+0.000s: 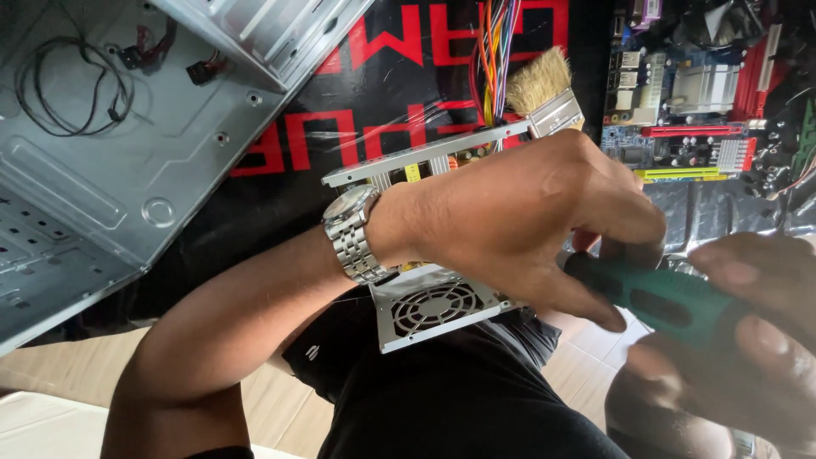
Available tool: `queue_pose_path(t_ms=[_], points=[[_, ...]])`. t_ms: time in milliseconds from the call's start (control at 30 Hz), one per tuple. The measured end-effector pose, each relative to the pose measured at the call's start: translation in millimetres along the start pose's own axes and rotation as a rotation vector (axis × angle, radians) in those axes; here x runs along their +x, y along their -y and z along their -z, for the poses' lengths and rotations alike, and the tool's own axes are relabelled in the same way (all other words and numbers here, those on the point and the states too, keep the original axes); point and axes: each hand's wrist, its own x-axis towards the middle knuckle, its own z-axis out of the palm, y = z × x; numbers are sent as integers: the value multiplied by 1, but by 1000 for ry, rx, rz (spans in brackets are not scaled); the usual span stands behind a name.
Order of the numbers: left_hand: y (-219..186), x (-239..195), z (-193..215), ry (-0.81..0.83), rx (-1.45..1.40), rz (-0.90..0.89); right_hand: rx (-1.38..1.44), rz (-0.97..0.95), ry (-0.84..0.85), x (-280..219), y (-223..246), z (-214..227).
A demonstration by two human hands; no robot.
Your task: The person cleans a computer power supply unit using a brush and a screwdriver. They brush dust off the internal components and fan, then use the screwdriver to adjust or remove parts of the unit.
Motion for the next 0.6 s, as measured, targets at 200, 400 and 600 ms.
queue_pose_path(t_ms=[200,400,600], points=[[5,-3,-2,5,2,36,154,779,303,37,-69,9],[4,-3,2,21,-4,56,122,564,116,19,-85,2],[6,-3,0,18,7,80,46,725,220,19,-80,22]])
